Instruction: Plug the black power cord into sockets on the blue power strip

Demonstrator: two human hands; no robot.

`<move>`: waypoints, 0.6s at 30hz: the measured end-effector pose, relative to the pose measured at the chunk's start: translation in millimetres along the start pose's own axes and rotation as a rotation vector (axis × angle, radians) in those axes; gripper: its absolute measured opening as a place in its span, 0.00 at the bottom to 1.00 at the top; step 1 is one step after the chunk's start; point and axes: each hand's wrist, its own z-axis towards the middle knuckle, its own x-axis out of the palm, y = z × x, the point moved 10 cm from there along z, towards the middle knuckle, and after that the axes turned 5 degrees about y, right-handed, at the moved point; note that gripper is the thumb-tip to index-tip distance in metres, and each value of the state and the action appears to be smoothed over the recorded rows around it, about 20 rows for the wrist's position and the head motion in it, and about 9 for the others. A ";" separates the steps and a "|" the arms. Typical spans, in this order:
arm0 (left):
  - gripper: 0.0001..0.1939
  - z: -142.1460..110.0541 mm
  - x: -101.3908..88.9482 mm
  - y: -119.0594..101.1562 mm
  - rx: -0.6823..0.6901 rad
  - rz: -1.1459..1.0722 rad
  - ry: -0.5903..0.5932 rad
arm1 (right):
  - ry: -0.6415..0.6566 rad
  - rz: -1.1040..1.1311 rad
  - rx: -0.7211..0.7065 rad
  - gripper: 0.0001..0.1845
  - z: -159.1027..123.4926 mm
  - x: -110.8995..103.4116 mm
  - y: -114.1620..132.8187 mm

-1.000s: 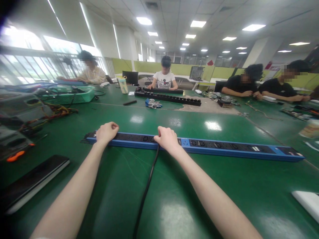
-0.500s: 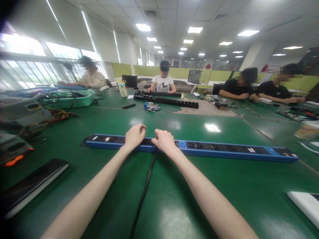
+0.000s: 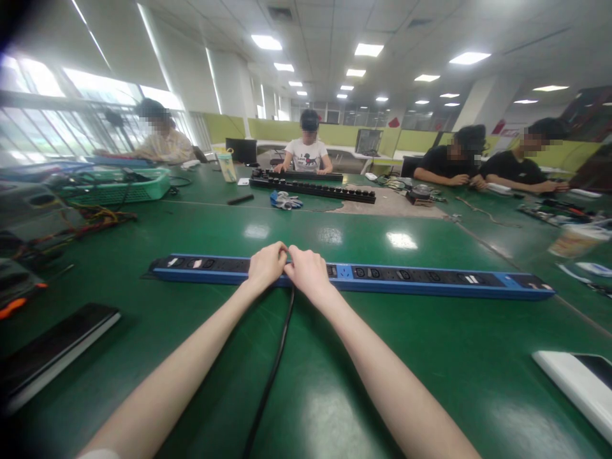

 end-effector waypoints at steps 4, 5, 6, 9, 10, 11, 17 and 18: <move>0.16 1.1 -0.4 0.4 -0.030 0.038 0.009 | 0.008 0.078 -0.020 0.09 3.6 1.8 -6.0; 0.16 1.4 -0.4 0.5 -0.032 0.045 0.009 | 0.021 0.115 -0.037 0.07 6.9 2.6 -7.6; 0.16 1.7 -0.5 0.7 -0.033 0.051 0.008 | 0.033 0.151 -0.052 0.06 10.1 3.3 -9.1; 0.17 1.9 -0.7 1.8 -0.039 0.054 0.005 | 0.041 0.189 -0.063 0.06 14.1 4.3 -11.5; 0.17 1.8 -0.8 2.1 -0.040 0.051 0.006 | 0.029 0.174 -0.055 0.06 12.7 4.1 -11.2; 0.17 1.7 -1.0 2.1 -0.040 0.047 0.006 | 0.010 0.150 -0.046 0.06 10.2 3.3 -10.4; 0.16 1.5 -1.7 0.6 -0.036 0.052 -0.005 | -0.016 0.067 -0.026 0.09 -1.0 2.9 -3.7; 0.16 1.4 -1.7 0.0 -0.034 0.056 -0.007 | 0.000 0.066 -0.023 0.09 -0.9 3.8 -3.7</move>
